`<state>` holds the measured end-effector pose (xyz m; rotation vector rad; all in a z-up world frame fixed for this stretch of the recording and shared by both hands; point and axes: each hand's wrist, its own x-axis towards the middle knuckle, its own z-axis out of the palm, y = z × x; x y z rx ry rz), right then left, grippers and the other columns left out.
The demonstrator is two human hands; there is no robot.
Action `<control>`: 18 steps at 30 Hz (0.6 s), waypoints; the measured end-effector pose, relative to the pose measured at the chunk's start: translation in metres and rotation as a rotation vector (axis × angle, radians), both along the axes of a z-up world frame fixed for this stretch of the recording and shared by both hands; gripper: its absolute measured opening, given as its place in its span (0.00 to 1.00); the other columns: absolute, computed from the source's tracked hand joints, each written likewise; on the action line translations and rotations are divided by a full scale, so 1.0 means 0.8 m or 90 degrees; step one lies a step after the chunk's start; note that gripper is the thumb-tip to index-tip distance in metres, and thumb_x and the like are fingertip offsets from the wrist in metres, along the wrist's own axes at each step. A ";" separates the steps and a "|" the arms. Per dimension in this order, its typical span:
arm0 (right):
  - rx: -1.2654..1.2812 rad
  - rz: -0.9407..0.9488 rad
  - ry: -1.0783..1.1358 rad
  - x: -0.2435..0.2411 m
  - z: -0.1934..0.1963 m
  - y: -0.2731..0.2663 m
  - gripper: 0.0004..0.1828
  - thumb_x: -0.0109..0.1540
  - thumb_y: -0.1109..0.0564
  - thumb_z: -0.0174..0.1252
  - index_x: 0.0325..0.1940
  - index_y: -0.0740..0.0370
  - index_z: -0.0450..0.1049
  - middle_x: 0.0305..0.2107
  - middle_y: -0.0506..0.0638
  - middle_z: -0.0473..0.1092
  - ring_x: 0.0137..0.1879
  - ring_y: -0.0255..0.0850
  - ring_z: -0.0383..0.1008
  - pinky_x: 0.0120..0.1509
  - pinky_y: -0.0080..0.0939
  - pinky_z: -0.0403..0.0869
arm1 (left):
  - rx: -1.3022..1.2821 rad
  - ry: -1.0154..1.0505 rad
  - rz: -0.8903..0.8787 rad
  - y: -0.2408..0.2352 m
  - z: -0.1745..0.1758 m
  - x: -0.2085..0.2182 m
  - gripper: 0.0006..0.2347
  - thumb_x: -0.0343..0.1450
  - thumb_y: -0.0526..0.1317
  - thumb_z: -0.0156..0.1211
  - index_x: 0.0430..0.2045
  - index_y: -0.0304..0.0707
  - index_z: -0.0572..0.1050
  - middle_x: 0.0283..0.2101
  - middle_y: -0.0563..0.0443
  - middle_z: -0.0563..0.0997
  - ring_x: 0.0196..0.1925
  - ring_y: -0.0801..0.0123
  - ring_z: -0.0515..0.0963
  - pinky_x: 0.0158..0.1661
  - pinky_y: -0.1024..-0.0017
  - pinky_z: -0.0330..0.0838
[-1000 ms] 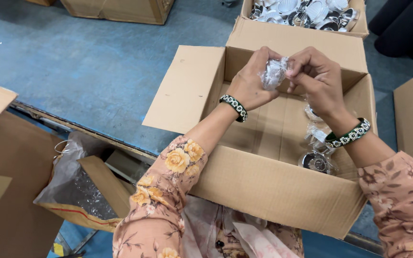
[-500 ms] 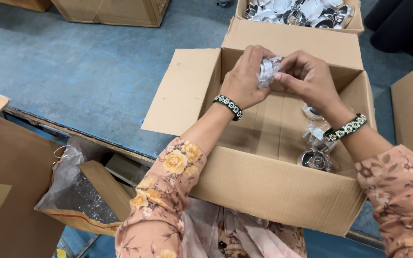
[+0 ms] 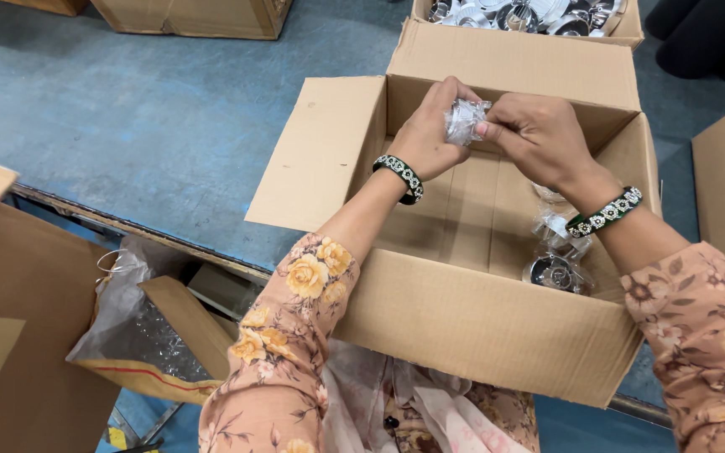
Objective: The person is packing light fixtures into a cardboard box by picking up individual metal fixture housings and placing them into divided compartments within the box.
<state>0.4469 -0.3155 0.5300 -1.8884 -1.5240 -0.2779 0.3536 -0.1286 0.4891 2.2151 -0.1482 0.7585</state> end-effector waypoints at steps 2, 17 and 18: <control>-0.004 0.004 0.079 -0.005 0.006 0.000 0.11 0.67 0.55 0.63 0.37 0.66 0.77 0.27 0.52 0.72 0.31 0.42 0.72 0.36 0.40 0.69 | -0.186 0.048 -0.022 0.008 0.001 0.010 0.23 0.59 0.29 0.64 0.48 0.43 0.67 0.51 0.46 0.75 0.51 0.54 0.80 0.45 0.60 0.80; 0.022 0.092 0.056 -0.006 0.005 -0.012 0.09 0.67 0.54 0.60 0.39 0.63 0.77 0.30 0.50 0.73 0.36 0.42 0.73 0.41 0.40 0.71 | -0.342 -0.028 -0.228 0.050 -0.035 0.035 0.38 0.64 0.21 0.74 0.64 0.46 0.56 0.60 0.47 0.66 0.61 0.68 0.72 0.58 0.71 0.75; 0.059 0.099 0.147 -0.001 0.003 -0.015 0.09 0.70 0.54 0.56 0.41 0.61 0.77 0.31 0.49 0.74 0.38 0.39 0.74 0.44 0.37 0.73 | -0.313 -0.023 -0.237 0.045 -0.033 0.032 0.39 0.64 0.21 0.74 0.65 0.47 0.55 0.61 0.47 0.66 0.63 0.67 0.71 0.59 0.70 0.75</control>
